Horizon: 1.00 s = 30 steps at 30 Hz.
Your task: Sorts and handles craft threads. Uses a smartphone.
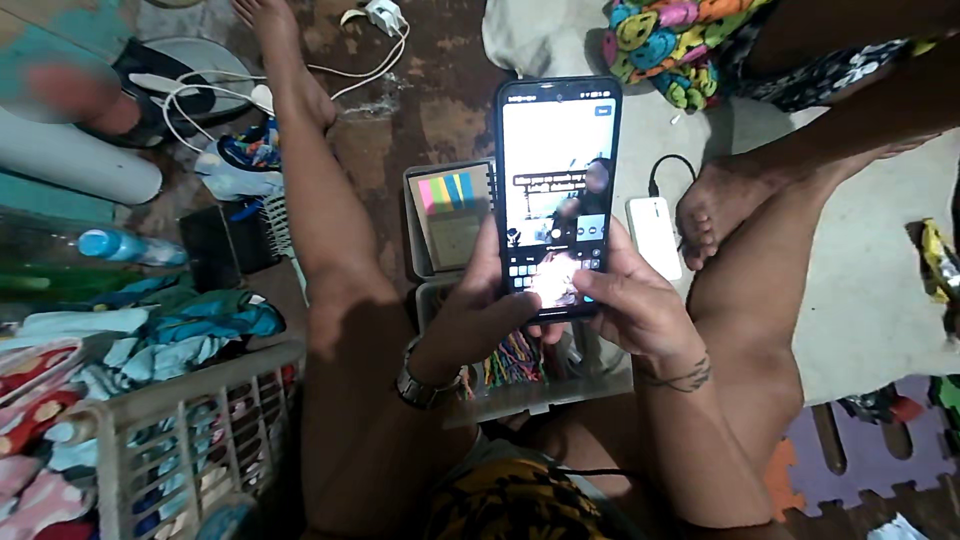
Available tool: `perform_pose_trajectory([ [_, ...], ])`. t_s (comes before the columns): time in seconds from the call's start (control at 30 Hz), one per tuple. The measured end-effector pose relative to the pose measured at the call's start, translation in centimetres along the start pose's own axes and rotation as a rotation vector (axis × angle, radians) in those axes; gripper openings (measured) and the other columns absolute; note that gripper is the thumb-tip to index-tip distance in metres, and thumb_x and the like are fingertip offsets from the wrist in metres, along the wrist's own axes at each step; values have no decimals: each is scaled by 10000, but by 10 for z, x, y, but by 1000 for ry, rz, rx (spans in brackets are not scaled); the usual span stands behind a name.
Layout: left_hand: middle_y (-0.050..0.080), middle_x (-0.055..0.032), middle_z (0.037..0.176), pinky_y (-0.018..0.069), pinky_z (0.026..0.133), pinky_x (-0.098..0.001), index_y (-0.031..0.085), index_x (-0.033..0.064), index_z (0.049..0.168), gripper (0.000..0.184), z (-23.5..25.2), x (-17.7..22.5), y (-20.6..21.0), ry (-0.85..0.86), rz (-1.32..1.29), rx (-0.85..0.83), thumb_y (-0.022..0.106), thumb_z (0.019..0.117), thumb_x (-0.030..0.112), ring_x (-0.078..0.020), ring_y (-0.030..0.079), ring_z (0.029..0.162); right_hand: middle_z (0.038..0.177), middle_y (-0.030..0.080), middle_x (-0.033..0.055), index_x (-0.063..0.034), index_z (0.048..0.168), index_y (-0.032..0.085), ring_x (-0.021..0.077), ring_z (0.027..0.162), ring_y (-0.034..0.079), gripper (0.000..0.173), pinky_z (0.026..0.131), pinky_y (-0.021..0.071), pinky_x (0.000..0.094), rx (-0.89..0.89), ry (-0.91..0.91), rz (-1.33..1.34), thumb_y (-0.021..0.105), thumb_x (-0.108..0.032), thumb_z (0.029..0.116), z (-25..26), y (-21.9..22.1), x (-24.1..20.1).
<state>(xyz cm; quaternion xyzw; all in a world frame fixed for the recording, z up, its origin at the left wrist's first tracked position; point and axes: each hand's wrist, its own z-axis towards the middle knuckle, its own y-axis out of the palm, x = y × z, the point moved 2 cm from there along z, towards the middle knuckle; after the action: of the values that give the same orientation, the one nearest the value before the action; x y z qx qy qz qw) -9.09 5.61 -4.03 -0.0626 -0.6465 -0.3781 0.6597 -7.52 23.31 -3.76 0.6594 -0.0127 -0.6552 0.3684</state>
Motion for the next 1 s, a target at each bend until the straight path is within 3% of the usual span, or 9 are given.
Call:
perform_pose_trajectory([
  [0.13,681,31,954,576,644,-170,365,166,1322,503,1,1,1,11,-31,-13,498,883,-41,-30,666,706,1102,698,81,-268,1418,392,199,809,740,346,651,641,302,35,-6,13,445,-245,1077,1,1,0],
  [0.27,687,40,904,576,618,-168,406,176,1271,424,2,0,1,26,-23,-3,501,905,-15,-26,665,673,1139,694,44,-255,1467,317,176,835,737,595,688,644,294,0,-27,-109,548,-22,970,-2,0,1],
  [0.33,677,21,964,574,626,-170,367,189,1333,440,3,0,1,35,-28,-24,491,948,15,-39,667,710,1155,684,40,-240,1472,296,174,848,736,631,692,644,293,-5,-27,-131,538,22,952,-2,0,1],
  [0.47,669,-75,1039,596,621,-242,344,168,1389,441,3,-10,-3,10,-84,-41,488,987,58,-133,696,741,1187,670,82,-274,1463,361,211,883,728,502,703,640,329,-16,-1,9,516,-150,1002,-2,-2,0],
  [0.6,670,-68,1001,590,615,-240,347,158,1356,426,3,-10,-3,17,-87,-38,483,973,29,-127,690,722,1161,676,104,-253,1444,389,229,880,736,410,702,645,345,12,12,64,416,-184,1041,-1,-2,-1],
  [0.77,671,-37,1072,587,555,-230,312,228,1446,493,4,-7,3,58,-77,47,434,1011,30,-104,678,696,1197,668,90,-263,1464,369,219,902,728,519,731,641,341,-33,-21,-9,531,-128,989,-3,-2,1],
  [0.83,694,-40,1056,586,542,-226,286,224,1468,544,5,-7,6,55,-61,85,459,1001,6,-105,688,680,1172,680,86,-267,1457,369,215,890,732,459,728,642,337,-25,-16,-31,520,-189,1030,-2,-1,1],
  [0.93,695,-26,1030,581,548,-213,264,165,1481,585,5,-3,10,39,-25,124,489,972,-19,-75,672,662,1114,692,62,-259,1431,374,192,841,739,375,680,646,311,28,-5,-68,463,-207,1071,-1,1,0],
  [1.0,677,-4,950,561,537,-192,319,86,1409,533,6,0,12,30,-17,173,503,922,-28,-40,636,622,1149,694,38,-267,1452,342,181,854,740,514,684,646,301,16,-15,-124,543,-97,1010,-2,0,1],
])
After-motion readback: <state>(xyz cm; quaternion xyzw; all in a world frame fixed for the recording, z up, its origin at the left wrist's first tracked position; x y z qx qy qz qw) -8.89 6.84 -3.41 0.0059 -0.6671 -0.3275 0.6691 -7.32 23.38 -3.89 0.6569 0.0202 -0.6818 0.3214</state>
